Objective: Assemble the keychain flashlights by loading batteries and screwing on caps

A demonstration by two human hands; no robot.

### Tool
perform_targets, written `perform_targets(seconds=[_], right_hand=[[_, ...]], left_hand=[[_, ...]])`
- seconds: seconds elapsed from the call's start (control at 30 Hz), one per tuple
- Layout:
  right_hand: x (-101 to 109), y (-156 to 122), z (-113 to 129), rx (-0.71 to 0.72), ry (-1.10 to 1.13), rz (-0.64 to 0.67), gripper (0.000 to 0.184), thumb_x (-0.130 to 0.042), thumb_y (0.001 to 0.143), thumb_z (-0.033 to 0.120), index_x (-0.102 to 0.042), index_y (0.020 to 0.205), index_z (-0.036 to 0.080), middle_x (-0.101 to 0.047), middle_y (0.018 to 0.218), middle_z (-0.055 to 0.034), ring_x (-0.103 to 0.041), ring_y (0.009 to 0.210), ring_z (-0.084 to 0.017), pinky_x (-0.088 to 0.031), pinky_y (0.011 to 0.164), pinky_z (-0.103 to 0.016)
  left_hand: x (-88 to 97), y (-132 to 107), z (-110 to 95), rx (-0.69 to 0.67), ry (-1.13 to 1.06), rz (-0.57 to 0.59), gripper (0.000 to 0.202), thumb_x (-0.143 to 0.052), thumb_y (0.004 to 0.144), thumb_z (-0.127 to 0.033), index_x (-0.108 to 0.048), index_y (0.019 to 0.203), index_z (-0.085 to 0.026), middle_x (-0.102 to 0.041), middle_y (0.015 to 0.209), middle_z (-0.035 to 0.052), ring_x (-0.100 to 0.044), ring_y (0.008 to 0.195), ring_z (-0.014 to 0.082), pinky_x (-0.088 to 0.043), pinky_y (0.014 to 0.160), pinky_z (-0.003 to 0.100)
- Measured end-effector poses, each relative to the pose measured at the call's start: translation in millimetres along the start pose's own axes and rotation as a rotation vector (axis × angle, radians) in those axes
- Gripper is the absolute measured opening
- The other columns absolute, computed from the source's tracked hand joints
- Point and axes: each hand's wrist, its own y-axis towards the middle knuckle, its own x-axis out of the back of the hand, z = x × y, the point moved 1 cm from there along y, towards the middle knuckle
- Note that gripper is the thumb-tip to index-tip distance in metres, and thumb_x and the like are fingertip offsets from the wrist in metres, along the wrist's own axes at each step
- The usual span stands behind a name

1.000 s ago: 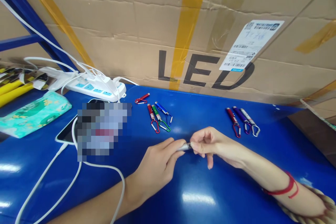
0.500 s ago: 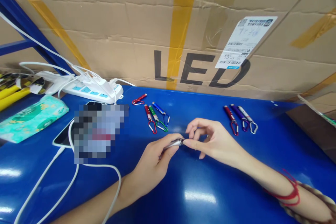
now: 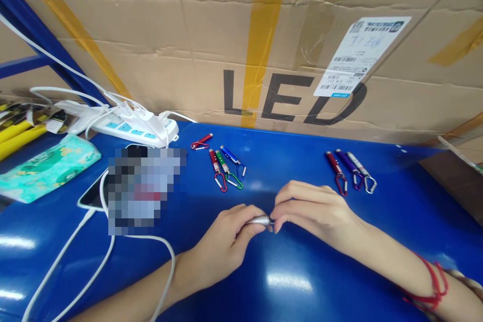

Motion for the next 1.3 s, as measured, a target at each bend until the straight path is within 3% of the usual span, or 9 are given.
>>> perform_targets(seconds=[0.3,0.63,0.87,1.07,1.3], right_hand=[[-14.6,0.8,-2.8,-0.245,0.274,-0.016,0.017,-0.053,0.089,0.021,-0.065,0.078,0.018,-0.059,0.081,-0.0024,-0.059,0.071,-0.009,-0.048,0.067,-0.019],[-21.8,9.2,-1.6,-0.693,0.549,-0.060,0.009,-0.066,0.074,0.021,-0.068,0.067,0.015,-0.060,0.075,-0.0016,-0.059,0.057,-0.009,-0.054,0.043,-0.016],[-29.7,11.1,1.8,-0.971,0.832,-0.093,0.034,-0.080,0.057,0.039,-0.065,0.066,0.010,-0.057,0.051,0.0012,-0.054,0.044,-0.008,-0.052,0.037,-0.017],[-26.8,13.8,-0.7,-1.001,1.055,-0.038,0.040,-0.082,0.052,0.042,-0.065,0.066,0.008,-0.060,0.050,0.0008,-0.054,0.043,-0.007,-0.053,0.038,-0.018],[-17.4,17.6,-2.0,-0.975,1.024,-0.052,0.039,-0.082,0.052,0.040,-0.064,0.066,0.008,-0.056,0.048,0.0033,-0.052,0.044,-0.007,-0.052,0.035,-0.017]], left_hand=[[-1.4,-0.3,4.1,-0.190,0.178,-0.111,0.019,-0.041,0.090,-0.011,-0.058,0.084,-0.016,-0.058,0.070,0.0001,-0.050,0.062,0.0122,-0.039,0.060,0.020],[1.5,1.4,7.8,-0.287,0.320,-0.184,0.017,-0.041,0.090,-0.009,-0.058,0.088,-0.015,-0.056,0.068,0.0009,-0.049,0.061,0.0128,-0.038,0.057,0.022],[2.7,0.2,6.0,-0.327,0.381,-0.180,0.017,-0.039,0.092,-0.011,-0.056,0.091,-0.015,-0.054,0.068,0.0013,-0.046,0.060,0.0131,-0.039,0.056,0.022],[1.6,1.1,4.2,-0.323,0.355,-0.213,0.018,-0.038,0.093,-0.013,-0.056,0.094,-0.016,-0.058,0.070,0.0021,-0.049,0.060,0.0131,-0.043,0.058,0.023],[0.7,2.5,4.1,-0.200,0.214,-0.177,0.018,-0.041,0.092,-0.014,-0.056,0.100,-0.019,-0.063,0.081,0.0018,-0.055,0.065,0.0120,-0.046,0.062,0.022]])
